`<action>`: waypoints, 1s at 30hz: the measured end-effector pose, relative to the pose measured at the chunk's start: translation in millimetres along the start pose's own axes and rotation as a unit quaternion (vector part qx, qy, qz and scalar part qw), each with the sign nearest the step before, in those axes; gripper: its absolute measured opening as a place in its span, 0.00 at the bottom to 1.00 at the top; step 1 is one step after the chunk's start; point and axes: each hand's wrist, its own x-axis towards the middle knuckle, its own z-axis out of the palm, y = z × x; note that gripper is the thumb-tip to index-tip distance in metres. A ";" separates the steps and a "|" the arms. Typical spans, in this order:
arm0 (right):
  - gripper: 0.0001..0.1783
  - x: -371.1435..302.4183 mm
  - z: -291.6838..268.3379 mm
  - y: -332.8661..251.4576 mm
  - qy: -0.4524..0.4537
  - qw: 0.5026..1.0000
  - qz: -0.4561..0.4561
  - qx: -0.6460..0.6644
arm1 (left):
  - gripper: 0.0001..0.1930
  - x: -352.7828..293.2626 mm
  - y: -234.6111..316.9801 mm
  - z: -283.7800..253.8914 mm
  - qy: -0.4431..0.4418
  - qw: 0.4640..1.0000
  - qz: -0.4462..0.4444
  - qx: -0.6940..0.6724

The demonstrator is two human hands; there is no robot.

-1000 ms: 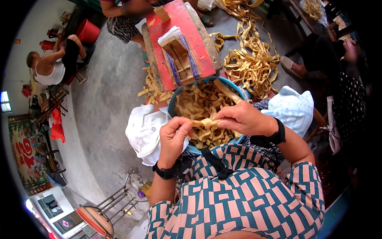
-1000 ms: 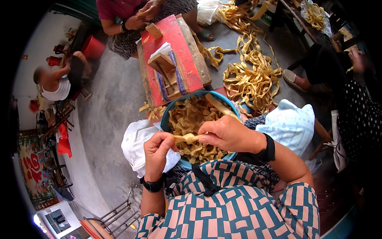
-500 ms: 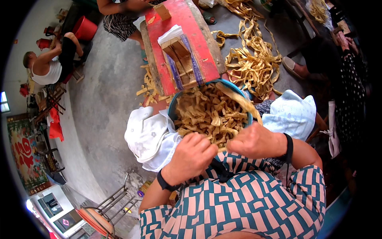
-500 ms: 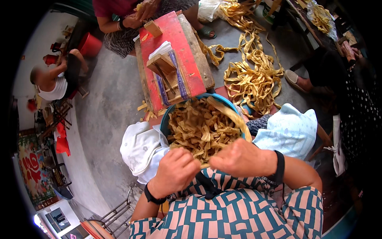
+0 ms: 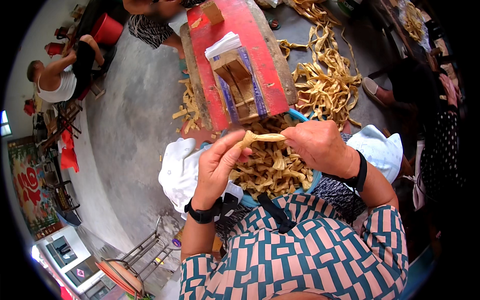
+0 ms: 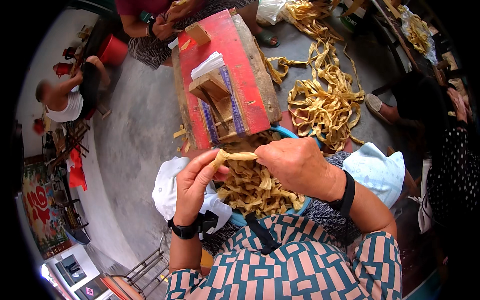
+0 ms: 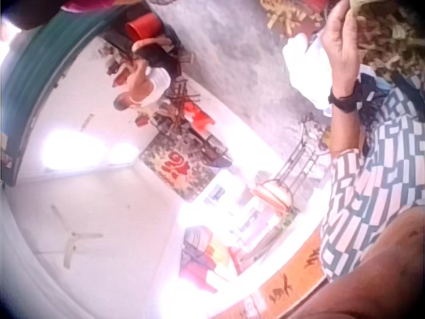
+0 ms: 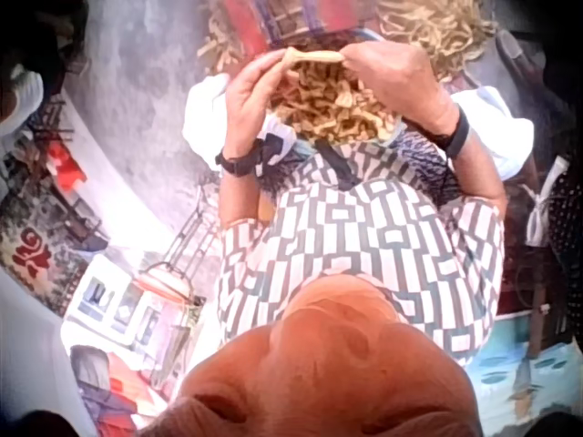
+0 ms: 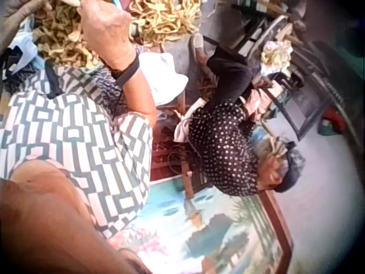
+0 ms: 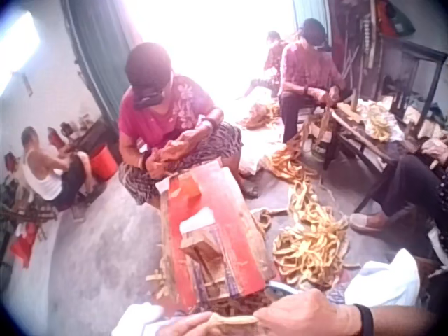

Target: The person is folding long tan paper strips into small bundles by hand and placing them into a blue plastic container.

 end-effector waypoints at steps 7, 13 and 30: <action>0.08 -5.3 26.1 -9.5 -0.016 0.983 0.074 0.165 | 0.13 2.0 -6.8 8.5 -0.021 0.967 0.181 0.177; 0.07 -3.8 32.3 -20.0 0.063 0.996 0.036 0.053 | 0.15 -11.8 5.3 20.2 0.156 0.885 0.291 0.328; 0.07 -23.5 31.3 -60.9 -0.020 0.871 0.186 0.454 | 0.16 -43.9 0.0 40.4 0.041 0.990 0.103 -0.088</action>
